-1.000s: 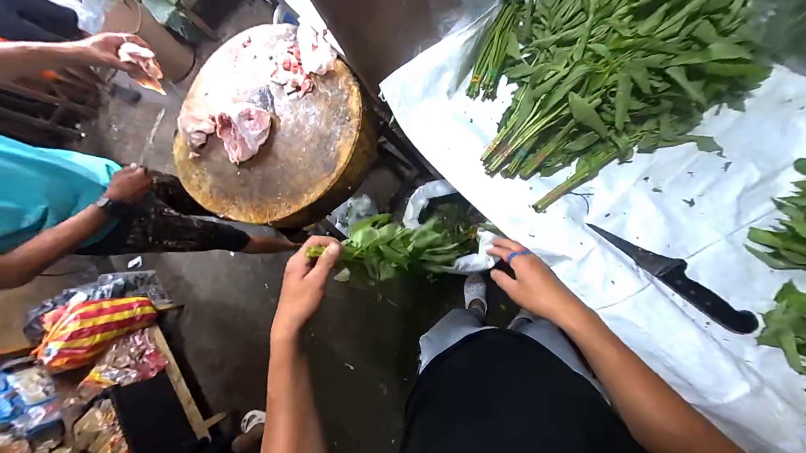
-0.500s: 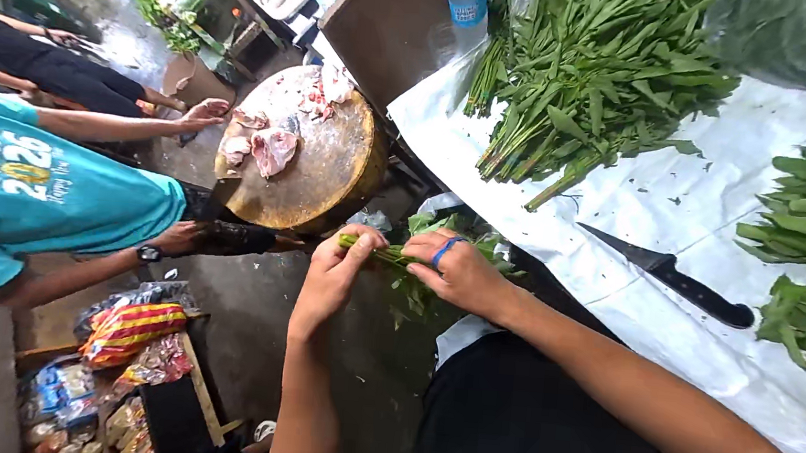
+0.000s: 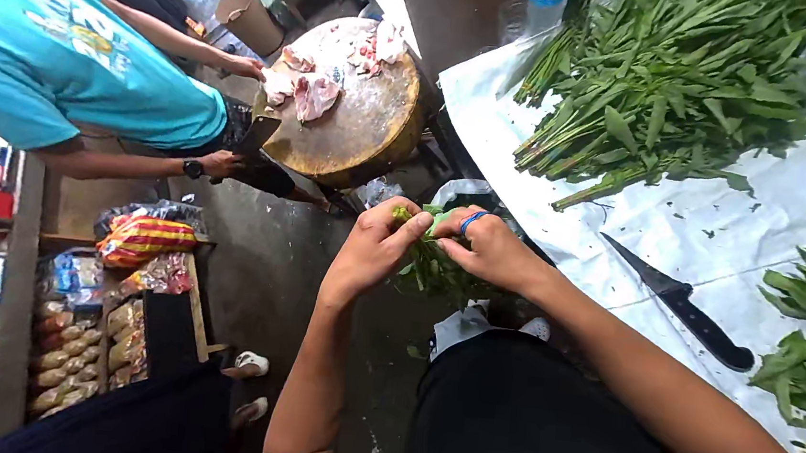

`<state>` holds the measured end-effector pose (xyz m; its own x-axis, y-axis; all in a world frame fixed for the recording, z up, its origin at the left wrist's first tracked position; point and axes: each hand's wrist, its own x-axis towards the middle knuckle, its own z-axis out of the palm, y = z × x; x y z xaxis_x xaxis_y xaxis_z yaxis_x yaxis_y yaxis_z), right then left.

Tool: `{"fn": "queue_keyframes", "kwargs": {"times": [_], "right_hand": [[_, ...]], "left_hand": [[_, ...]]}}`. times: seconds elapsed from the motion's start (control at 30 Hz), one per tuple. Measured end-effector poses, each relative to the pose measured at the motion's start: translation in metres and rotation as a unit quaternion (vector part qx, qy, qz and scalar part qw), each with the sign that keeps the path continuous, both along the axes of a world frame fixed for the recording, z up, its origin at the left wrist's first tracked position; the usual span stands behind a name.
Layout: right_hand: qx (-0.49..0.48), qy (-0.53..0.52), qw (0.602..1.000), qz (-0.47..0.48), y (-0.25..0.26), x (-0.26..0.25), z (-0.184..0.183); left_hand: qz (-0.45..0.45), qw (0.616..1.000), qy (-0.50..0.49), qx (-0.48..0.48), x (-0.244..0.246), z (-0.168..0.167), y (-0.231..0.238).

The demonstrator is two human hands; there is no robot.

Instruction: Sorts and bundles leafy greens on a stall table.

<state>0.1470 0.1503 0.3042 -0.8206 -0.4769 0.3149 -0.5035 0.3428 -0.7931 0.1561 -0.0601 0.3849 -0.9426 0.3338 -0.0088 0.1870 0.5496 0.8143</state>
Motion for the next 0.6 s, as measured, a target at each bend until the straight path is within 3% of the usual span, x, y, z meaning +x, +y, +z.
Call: {"fn": "queue_keyframes", "kwargs": {"times": [0.1, 0.17, 0.27, 0.37, 0.43, 0.47, 0.53, 0.6], "right_hand": [[0.001, -0.031, 0.999, -0.020, -0.003, 0.008, 0.015], [-0.074, -0.088, 0.993, -0.033, -0.002, 0.019, 0.029], [-0.220, -0.179, 0.954, -0.096, 0.020, 0.034, 0.044], [-0.292, -0.080, 0.928, -0.216, 0.064, 0.053, 0.032], [-0.261, -0.103, 0.894, -0.348, 0.096, 0.088, 0.039], [-0.214, -0.198, 0.857, -0.426, 0.112, 0.109, 0.057], [-0.059, -0.389, 0.740, -0.545, 0.145, 0.126, 0.093], [0.049, -0.257, 0.700, -0.665, 0.183, 0.153, 0.052]], "left_hand": [[0.005, 0.993, 0.069, -0.100, 0.002, 0.010, 0.002], [-0.020, 0.971, 0.160, -0.179, -0.002, 0.018, 0.022], [-0.063, 0.941, 0.257, -0.209, -0.004, 0.028, 0.091], [-0.168, 0.905, 0.307, -0.243, 0.002, 0.041, 0.169], [-0.254, 0.870, 0.340, -0.252, 0.017, 0.049, 0.223], [-0.294, 0.853, 0.360, -0.237, 0.030, 0.051, 0.249], [-0.376, 0.823, 0.395, -0.160, 0.065, 0.051, 0.295], [-0.455, 0.788, 0.409, -0.065, 0.107, 0.048, 0.324]]}}
